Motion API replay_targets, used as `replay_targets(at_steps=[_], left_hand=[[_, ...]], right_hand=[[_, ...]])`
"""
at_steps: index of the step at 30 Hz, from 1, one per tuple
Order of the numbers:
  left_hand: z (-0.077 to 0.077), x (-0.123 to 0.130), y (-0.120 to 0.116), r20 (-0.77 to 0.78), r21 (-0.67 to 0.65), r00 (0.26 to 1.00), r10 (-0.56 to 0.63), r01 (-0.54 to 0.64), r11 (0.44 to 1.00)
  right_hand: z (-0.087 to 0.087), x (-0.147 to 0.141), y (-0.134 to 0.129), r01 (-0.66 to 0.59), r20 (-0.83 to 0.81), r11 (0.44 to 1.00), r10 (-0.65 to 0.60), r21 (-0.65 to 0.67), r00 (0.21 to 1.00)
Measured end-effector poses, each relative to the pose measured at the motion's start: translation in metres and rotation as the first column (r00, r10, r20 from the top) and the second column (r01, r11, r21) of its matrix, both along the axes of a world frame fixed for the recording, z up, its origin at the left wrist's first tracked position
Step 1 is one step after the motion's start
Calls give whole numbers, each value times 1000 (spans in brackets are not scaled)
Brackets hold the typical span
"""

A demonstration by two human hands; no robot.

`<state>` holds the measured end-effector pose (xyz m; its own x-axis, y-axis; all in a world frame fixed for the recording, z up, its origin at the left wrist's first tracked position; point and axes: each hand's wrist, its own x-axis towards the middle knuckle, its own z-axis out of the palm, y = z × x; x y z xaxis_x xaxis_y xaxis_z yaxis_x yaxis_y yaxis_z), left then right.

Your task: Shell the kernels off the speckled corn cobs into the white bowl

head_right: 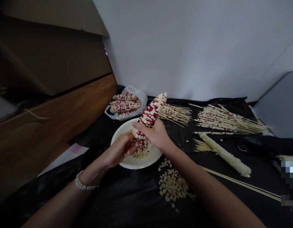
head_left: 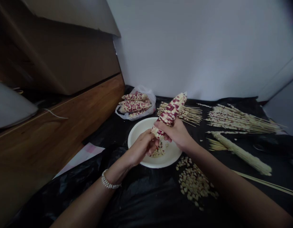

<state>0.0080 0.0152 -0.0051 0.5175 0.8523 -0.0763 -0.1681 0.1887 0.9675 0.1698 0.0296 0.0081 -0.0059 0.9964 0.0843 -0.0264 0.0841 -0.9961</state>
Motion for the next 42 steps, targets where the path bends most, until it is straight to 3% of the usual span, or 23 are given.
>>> replay_targets(at_steps=[5,11,23,34,42], left_hand=[[-6,0,0,-11,11,998,67,-66,998],[4,-3,-2,103,-83,994,-34,42,996],[5,-3,2,154,-111,988,-2,19,994],[2,1,-2,-1,56,999,-33,33,998],[-1,-1,0,10,-10,1000,-1,1,1000]], right_hand=[[0,-2,0,-20,-15,999,20,-34,1000],[1,1,2,-38,-35,999,37,-28,999],[8,11,3,-143,-33,990,143,-4,989],[1,7,-1,-83,23,996,82,31,996],[3,6,0,-124,-21,992,124,-4,992]])
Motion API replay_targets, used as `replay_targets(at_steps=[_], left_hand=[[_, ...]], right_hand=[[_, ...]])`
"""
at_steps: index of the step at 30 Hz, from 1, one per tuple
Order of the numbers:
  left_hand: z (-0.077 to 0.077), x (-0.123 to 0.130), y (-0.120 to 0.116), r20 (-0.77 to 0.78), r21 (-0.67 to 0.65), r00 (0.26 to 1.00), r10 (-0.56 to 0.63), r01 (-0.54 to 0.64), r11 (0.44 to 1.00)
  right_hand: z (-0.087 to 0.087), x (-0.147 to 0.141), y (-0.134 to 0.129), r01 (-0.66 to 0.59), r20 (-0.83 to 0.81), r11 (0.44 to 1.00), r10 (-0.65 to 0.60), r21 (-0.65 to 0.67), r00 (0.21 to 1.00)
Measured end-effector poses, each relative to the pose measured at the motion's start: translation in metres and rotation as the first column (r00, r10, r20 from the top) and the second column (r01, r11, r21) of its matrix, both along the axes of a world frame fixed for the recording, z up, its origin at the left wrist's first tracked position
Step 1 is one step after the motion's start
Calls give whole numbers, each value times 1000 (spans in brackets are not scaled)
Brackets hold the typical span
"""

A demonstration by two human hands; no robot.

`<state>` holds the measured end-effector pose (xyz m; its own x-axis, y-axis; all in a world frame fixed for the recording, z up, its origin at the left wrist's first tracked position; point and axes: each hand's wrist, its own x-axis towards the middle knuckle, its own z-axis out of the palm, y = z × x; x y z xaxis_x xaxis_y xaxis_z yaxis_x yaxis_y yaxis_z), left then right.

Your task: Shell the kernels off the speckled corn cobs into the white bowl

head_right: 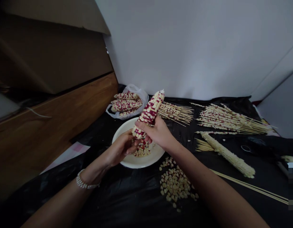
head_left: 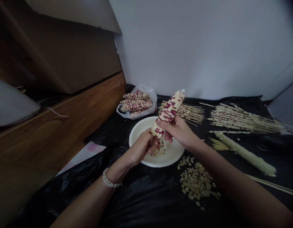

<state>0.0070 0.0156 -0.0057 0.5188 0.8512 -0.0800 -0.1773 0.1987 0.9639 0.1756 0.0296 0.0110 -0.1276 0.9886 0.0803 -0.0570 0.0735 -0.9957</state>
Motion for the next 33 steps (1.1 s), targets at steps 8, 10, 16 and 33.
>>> replay_targets(at_steps=[8,10,16,33], left_hand=[[7,0,-4,97,-21,995,-22,25,999],[7,1,-4,81,10,997,-4,4,1000],[7,3,-5,100,11,995,5,-6,1000],[-2,0,-2,-37,43,990,134,-132,990]], right_hand=[[6,2,0,1,-3,1000,-1,-10,1000],[6,2,-1,0,-8,1000,0,-10,1000],[7,1,-1,12,-26,1000,-12,-28,1000],[1,-7,-5,-9,-38,1000,8,-24,999]])
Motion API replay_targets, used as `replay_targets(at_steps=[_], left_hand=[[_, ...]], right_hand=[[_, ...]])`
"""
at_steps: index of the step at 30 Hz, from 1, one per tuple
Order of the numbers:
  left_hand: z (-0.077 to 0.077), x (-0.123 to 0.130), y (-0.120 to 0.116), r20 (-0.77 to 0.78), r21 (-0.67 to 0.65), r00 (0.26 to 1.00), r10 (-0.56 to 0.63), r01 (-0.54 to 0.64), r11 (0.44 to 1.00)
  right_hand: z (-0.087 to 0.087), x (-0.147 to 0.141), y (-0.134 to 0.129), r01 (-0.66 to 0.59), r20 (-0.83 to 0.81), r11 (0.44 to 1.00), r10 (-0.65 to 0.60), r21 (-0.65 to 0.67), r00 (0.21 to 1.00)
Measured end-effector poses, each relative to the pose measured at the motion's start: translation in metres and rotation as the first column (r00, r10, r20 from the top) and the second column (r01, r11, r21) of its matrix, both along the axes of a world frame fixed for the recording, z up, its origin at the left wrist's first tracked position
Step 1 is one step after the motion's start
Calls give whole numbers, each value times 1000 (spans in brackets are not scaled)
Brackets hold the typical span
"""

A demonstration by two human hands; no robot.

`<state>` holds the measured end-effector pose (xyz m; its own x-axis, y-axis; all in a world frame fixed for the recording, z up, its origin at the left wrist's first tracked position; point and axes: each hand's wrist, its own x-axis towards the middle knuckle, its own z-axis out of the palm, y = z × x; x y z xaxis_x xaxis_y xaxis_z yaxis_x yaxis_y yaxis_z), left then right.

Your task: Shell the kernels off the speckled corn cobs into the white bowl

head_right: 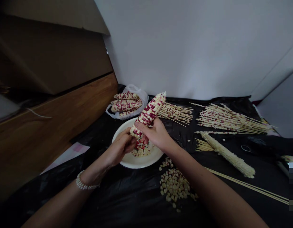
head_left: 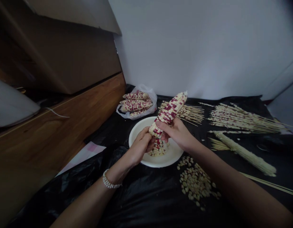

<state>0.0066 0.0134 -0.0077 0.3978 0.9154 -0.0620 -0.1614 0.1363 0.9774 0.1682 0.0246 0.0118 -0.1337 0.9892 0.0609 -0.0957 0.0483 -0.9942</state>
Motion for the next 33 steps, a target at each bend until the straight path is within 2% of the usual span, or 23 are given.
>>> replay_targets(at_steps=[7,13,18,26,33], left_hand=[[-7,1,3,-49,-3,995,84,-84,996],[-4,2,2,-47,-21,995,88,-89,996],[2,2,1,18,-49,999,31,-30,998],[-4,2,1,-4,101,1000,9,-9,995],[-4,0,0,34,118,999,-27,23,993]], right_hand=[[-3,-1,1,16,-50,996,-20,-84,999],[-3,-1,1,-10,-80,994,1,-109,997],[1,3,2,-25,-73,997,20,-68,997],[2,4,2,-19,-74,998,14,-59,997],[3,6,2,-3,-97,998,-3,-56,995]])
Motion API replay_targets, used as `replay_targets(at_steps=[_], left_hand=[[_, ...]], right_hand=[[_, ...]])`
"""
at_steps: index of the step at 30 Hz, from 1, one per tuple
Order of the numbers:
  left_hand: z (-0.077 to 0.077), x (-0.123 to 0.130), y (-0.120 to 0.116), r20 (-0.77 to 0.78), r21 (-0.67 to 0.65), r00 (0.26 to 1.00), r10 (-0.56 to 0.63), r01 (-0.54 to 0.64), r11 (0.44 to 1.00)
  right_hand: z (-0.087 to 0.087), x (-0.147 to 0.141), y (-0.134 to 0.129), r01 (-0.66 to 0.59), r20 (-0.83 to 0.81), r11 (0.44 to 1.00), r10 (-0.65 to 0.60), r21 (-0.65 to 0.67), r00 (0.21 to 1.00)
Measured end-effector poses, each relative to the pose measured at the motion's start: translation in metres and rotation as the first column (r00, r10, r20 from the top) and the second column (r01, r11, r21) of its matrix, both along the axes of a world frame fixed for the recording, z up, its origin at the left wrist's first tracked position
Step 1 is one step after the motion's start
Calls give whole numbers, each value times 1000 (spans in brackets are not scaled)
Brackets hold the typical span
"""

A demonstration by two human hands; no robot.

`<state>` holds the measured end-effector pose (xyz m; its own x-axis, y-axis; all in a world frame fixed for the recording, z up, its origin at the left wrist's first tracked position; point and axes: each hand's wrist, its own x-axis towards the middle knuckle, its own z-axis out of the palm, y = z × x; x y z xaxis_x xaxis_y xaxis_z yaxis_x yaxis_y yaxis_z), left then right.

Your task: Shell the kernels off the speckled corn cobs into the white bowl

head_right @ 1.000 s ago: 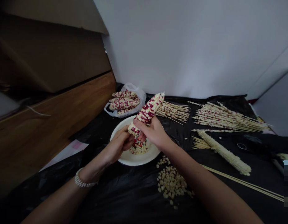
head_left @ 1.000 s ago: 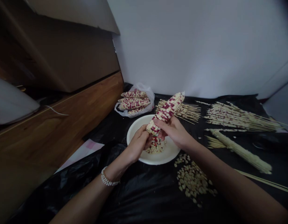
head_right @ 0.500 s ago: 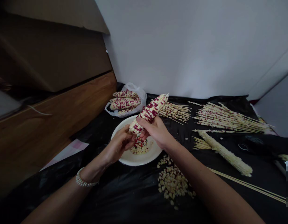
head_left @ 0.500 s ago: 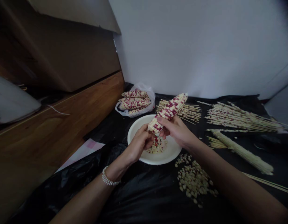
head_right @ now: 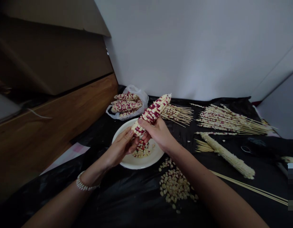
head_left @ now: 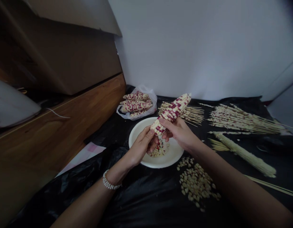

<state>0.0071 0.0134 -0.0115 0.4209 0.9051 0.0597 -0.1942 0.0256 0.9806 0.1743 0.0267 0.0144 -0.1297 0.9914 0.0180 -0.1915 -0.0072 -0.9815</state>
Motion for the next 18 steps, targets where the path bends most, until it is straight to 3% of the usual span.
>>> replay_targets(at_steps=[7,13,18], left_hand=[[-2,0,3,-13,-14,1000,-8,7,1000],[-1,1,2,-113,-54,991,76,-82,995],[-7,-2,6,-184,-42,973,141,-151,988]], right_hand=[[2,-4,-3,43,25,998,-44,37,999],[-7,-10,-6,107,126,988,-120,108,985],[-14,-12,-5,87,58,994,-91,60,994]])
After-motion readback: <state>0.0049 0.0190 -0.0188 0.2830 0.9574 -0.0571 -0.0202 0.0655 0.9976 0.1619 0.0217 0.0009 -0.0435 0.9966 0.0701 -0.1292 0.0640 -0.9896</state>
